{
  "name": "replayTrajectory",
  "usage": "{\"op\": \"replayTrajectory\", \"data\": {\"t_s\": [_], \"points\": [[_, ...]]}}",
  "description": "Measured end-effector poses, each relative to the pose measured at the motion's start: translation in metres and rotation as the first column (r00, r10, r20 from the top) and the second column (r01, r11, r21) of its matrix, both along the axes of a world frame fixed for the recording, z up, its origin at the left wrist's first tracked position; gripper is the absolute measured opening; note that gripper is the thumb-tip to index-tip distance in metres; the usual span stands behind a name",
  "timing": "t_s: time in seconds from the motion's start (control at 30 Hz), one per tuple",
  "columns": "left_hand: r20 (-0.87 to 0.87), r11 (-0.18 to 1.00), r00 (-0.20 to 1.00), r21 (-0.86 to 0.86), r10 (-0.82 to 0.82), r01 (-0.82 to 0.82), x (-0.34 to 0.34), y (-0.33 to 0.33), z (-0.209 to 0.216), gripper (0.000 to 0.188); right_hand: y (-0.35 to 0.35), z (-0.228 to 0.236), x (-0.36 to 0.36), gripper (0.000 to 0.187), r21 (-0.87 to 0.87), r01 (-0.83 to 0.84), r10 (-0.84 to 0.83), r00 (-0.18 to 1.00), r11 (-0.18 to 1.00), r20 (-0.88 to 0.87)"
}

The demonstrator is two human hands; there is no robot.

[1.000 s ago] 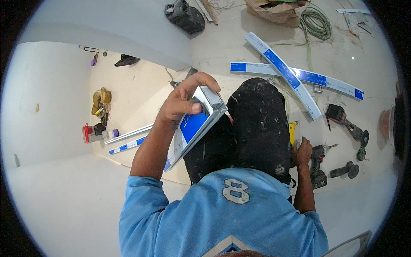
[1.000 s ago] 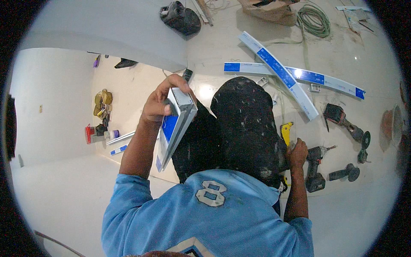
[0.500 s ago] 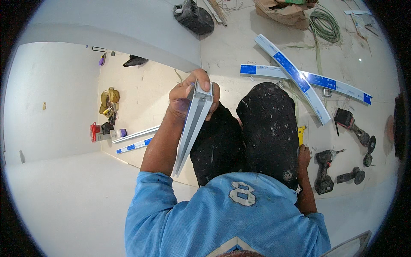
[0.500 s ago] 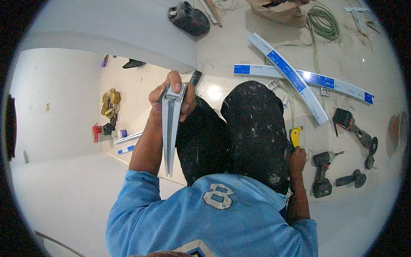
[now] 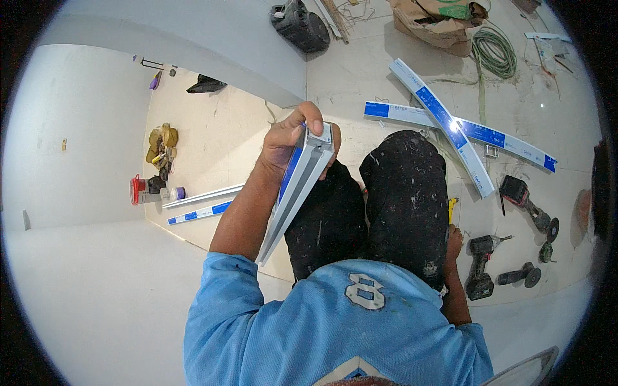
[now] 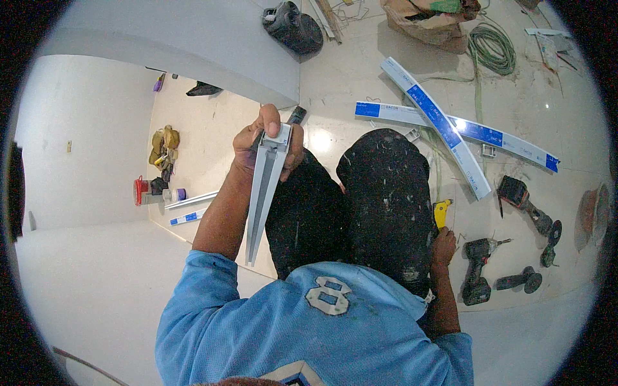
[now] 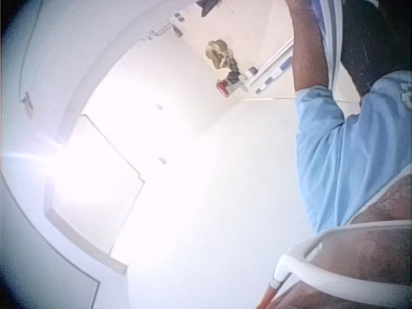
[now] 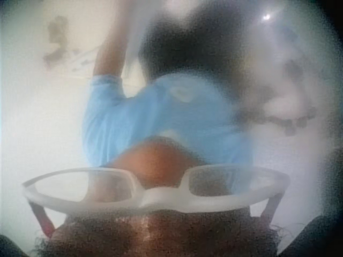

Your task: The person sits on the floor and assembles aluminum extrusion profiles. They insert small metal brackets into the profile, use a nail gun to fasten them, and use a drill to create holes. The person handles multiple profile pieces and tools throughout the task.

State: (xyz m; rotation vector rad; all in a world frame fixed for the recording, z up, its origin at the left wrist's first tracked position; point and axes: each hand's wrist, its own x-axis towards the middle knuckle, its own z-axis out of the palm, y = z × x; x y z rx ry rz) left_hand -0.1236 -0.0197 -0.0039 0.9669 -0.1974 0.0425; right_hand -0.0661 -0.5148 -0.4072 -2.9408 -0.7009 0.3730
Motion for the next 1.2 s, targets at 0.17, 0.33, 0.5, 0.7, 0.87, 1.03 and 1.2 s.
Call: {"op": "replayTrajectory", "data": {"t_s": [0.17, 0.33, 0.5, 0.7, 0.87, 1.03, 1.2], "points": [[-0.028, 1.0, 1.0, 0.004, 0.005, -0.005, 0.002, -0.003, 0.005, 0.025, -0.001, 0.003, -0.002, 0.021, 0.048, -0.032, 0.029, 0.998, 0.998, 0.063], [-0.057, 1.0, 0.998, -0.015, 0.005, -0.006, 0.003, -0.003, 0.003, 0.022, 0.0, 0.006, 0.0, 0.019, 0.024, 0.016, -0.015, 0.999, 1.0, -0.036], [-0.088, 0.995, 0.995, -0.088, 0.046, -0.053, 0.01, -0.004, -0.003, 0.02, -0.007, -0.005, 0.002, 0.018, 0.028, -0.014, 0.015, 0.999, 1.0, -0.032], [-0.162, 0.981, 0.987, -0.188, 0.012, -0.043, 0.013, 0.012, -0.02, 0.024, -0.017, -0.034, 0.004, 0.018, 0.032, 0.017, -0.016, 0.999, 0.999, -0.052], [-0.228, 0.983, 0.974, -0.178, -0.006, -0.035, 0.02, 0.012, -0.023, 0.026, -0.017, -0.034, -0.003, 0.019, 0.139, -0.026, 0.018, 0.998, 0.99, 0.057], [-0.271, 0.972, 0.963, -0.226, -0.004, -0.06, 0.016, 0.016, -0.028, 0.031, -0.031, -0.048, 0.004, 0.018, 0.115, -0.106, 0.103, 0.994, 0.988, 0.04], [-0.292, 0.971, 0.956, -0.229, 0.003, -0.073, 0.014, 0.016, -0.031, 0.031, -0.044, -0.064, 0.011, 0.015, 0.205, -0.18, 0.16, 0.981, 0.962, 0.11]]}}
